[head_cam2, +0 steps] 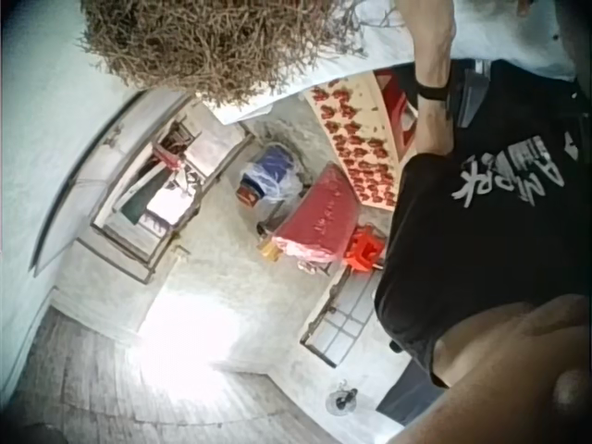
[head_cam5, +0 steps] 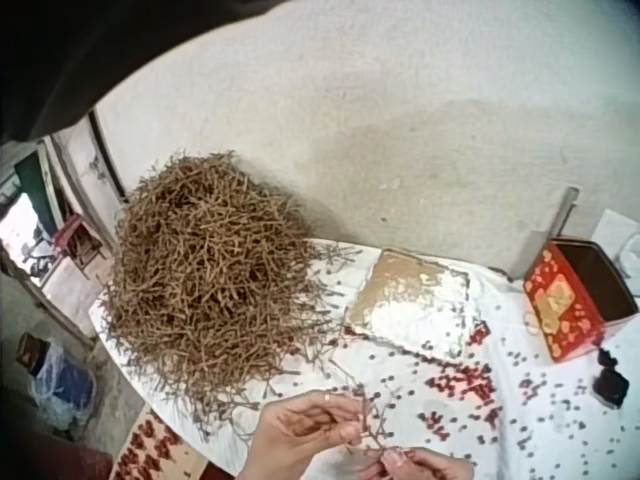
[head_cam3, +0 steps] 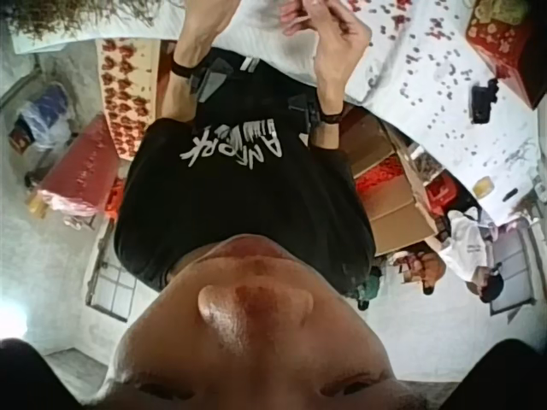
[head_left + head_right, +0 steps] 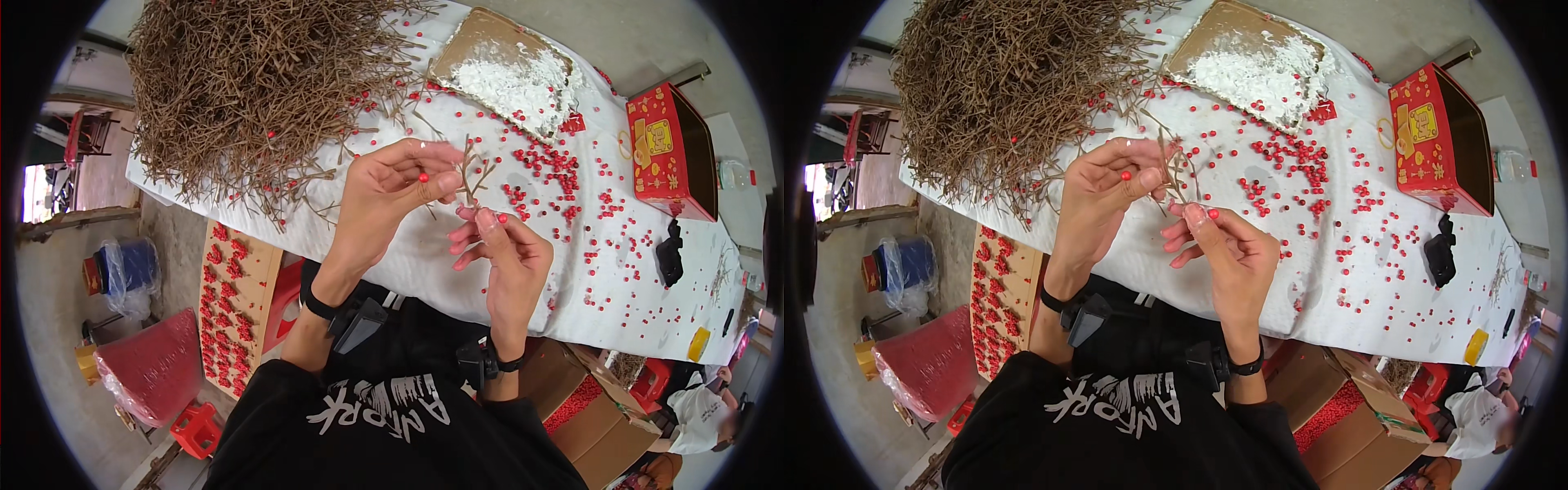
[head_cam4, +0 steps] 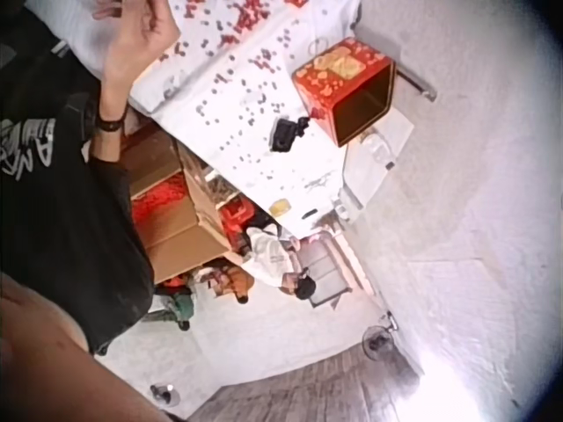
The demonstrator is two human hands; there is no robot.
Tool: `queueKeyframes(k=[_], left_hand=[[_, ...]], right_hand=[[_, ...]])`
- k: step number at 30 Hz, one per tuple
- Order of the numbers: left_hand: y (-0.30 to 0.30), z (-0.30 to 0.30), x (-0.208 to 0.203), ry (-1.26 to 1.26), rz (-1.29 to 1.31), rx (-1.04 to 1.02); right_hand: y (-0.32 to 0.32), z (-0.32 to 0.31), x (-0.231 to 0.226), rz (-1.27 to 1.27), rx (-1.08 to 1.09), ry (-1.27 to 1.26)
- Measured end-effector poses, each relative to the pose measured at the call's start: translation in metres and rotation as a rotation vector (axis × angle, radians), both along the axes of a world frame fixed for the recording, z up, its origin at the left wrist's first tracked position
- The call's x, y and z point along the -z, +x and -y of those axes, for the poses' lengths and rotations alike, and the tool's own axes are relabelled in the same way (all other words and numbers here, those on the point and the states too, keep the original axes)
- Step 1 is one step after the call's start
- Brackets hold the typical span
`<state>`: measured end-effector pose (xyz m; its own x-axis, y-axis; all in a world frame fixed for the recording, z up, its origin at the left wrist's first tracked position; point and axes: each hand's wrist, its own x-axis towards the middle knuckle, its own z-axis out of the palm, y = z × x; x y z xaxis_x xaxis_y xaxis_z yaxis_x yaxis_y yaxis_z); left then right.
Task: Assembling decorative floral branches by attaching red beads to stems at a workbench and staging them on boards.
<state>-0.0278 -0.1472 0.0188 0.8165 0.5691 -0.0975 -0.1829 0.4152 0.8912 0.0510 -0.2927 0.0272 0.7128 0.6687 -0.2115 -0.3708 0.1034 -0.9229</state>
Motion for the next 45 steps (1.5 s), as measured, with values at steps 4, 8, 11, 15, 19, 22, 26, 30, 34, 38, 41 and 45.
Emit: queueKeyframes(k=[4, 8, 11, 15, 19, 22, 26, 30, 34, 38, 41, 45], left_hand=[[-0.003, -0.001, 0.004, 0.022, -0.031, 0.006], [0.0, -0.005, 0.005, 0.423, -0.135, -0.078], [0.002, -0.013, 0.007, 0.758, -0.247, -0.101], [0.006, -0.033, 0.012, 1.124, -0.353, -0.03], [0.014, -0.05, 0.018, 1.322, -0.331, 0.086], [0.016, -0.056, 0.017, 1.388, -0.36, 0.18], [0.018, -0.058, 0.015, 1.347, -0.394, 0.165], [0.013, -0.059, 0.016, 1.422, -0.378, 0.074], [0.008, -0.064, 0.017, 1.503, -0.37, 0.041], [-0.003, -0.071, 0.008, 1.484, -0.407, 0.089], [-0.02, -0.082, -0.001, 1.204, -0.465, 0.213], [-0.035, -0.087, -0.012, 1.364, -0.523, 0.227]], right_hand=[[0.006, 0.005, 0.002, 0.007, -0.026, -0.003], [0.009, 0.01, 0.001, -0.062, -0.083, 0.019], [0.008, 0.014, -0.003, -0.093, -0.112, 0.008], [0.005, 0.022, -0.005, 0.023, -0.026, -0.128], [0.006, 0.036, 0.0, 0.116, -0.012, -0.251], [0.009, 0.048, -0.001, 0.173, -0.021, -0.423], [0.009, 0.056, 0.006, 0.278, -0.042, -0.537], [0.007, 0.055, 0.007, 0.238, -0.062, -0.506], [0.005, 0.053, 0.011, 0.218, 0.007, -0.385], [0.008, 0.059, 0.017, 0.22, 0.007, -0.325], [0.009, 0.056, 0.012, 0.218, 0.058, -0.316], [0.014, 0.055, 0.007, 0.213, 0.11, -0.333]])
